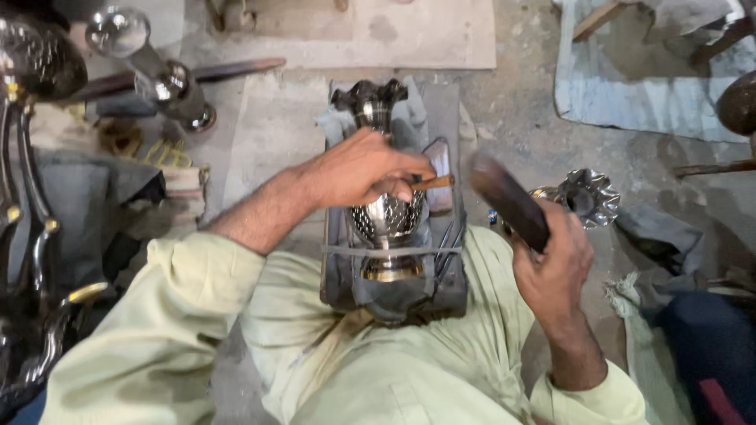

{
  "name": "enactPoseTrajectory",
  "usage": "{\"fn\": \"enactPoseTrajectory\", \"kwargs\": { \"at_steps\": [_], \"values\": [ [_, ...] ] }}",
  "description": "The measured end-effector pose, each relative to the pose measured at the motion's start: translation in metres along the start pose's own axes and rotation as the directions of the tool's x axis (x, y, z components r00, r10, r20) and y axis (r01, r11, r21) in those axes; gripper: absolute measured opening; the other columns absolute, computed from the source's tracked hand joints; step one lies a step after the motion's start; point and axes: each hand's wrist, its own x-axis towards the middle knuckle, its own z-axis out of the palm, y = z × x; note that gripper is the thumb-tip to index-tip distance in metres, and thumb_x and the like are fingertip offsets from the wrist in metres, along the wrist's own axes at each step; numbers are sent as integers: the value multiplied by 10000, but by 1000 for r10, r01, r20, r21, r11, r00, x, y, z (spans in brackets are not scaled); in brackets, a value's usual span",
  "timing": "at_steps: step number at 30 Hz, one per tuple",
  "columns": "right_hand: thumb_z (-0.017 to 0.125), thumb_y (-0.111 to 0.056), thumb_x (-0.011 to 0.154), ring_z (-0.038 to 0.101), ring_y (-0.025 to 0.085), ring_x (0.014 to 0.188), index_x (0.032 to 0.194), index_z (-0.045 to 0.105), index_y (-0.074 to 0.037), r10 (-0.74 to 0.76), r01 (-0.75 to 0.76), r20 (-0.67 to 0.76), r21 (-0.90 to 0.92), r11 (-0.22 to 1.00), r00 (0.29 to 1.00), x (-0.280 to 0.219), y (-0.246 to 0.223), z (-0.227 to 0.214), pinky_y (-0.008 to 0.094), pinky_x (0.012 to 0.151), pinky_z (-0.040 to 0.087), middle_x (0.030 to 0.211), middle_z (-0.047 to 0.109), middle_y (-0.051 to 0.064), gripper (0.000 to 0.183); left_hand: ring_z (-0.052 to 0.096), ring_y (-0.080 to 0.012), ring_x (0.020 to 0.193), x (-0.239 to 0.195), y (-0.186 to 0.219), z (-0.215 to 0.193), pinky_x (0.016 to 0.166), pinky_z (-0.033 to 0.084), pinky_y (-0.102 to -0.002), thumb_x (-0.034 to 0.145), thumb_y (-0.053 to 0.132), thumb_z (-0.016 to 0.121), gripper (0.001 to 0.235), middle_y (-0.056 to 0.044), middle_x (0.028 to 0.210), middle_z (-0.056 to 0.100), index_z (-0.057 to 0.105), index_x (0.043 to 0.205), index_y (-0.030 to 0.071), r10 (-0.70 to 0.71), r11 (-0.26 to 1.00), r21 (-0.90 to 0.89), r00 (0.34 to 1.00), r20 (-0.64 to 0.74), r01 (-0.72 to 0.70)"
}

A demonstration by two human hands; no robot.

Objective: The person uses a hammer and chisel to engrave decorative patterns onto a metal vase. They repeatedly strike the chisel against the vase surface to create intricate designs.

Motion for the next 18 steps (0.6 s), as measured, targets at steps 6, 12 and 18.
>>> {"fn": "enactPoseTrajectory", "kwargs": {
  "at_steps": [6, 12, 18],
  "values": [
    [742, 21, 788, 654, 454, 991, 1256, 617, -19, -75, 75, 1, -58, 995, 997, 1, -8, 0, 507, 865, 506, 1079, 691, 201, 485, 757, -166, 637, -1, -3, 5, 586, 567, -373, 874, 233, 756, 353, -51, 818, 787, 711, 1203, 114, 13, 999, -38, 1000, 8, -13],
    [771, -42, 825, 643, 414, 893, 1262, 651, -40, 75, -49, 190, -138, 989, 979, 0, 9, 5, 497, 773, 496, 952, 668, 197, 454, 746, -190, 669, -10, -1, -2, 605, 547, -391, 880, 125, 776, 321, -78, 841, 779, 708, 1192, 86, 72, 992, -93, 993, -95, -81],
    [761, -148, 846, 593, 87, 809, 1179, 634, -70, 299, -474, 502, 268, 839, 812, -28, 40, 35, 318, 724, 508, 871, 657, -7, 364, 549, -78, 711, -49, 12, 2, 666, 475, -277, 920, 27, 800, 372, -126, 783, 653, 639, 1254, 45, -273, 921, -380, 832, -483, 82]
  ]
}}
